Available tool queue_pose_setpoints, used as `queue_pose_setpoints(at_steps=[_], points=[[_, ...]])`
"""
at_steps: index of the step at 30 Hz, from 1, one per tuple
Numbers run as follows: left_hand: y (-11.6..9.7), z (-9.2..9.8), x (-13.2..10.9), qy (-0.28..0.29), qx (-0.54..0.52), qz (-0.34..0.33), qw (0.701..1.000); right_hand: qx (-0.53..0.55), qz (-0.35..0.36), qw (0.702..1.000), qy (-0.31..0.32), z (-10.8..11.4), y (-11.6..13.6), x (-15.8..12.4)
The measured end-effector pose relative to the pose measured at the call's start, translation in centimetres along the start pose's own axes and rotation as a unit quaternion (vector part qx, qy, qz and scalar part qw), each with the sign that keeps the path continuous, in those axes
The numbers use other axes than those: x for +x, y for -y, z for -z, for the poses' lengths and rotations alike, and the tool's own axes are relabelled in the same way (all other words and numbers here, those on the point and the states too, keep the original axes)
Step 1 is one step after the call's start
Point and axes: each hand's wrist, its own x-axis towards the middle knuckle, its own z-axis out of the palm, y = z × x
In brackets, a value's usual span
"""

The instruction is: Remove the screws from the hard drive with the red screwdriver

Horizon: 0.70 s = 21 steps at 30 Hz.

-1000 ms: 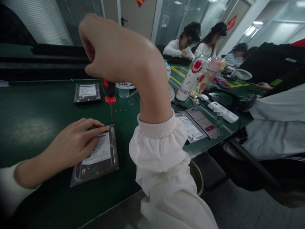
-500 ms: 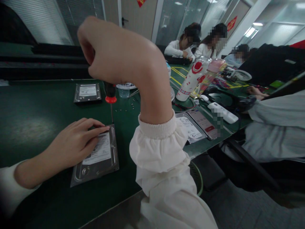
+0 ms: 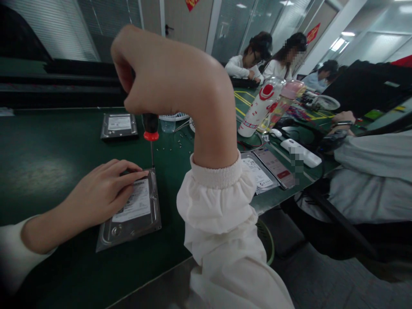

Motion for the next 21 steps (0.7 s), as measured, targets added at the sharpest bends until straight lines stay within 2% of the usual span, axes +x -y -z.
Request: queue_pose_setpoints(at_steps=[6,15,21], points=[[0.1,0.0,-0.1,0.004,0.002,0.005,1.0,-0.007,0.001,1.0,0.007,0.1,-0.3,-0.2],[-0.1,0.1,-0.1,0.005,0.007,0.004,1.0,-0.014,0.005,1.0,-0.016,0.5,-0.3,-0.6],[-0.1,0.2,0.0,0.011,0.001,0.011,1.0,-0.014,-0.018,0.998,-0.055,1.3,-0.5,-2.0]])
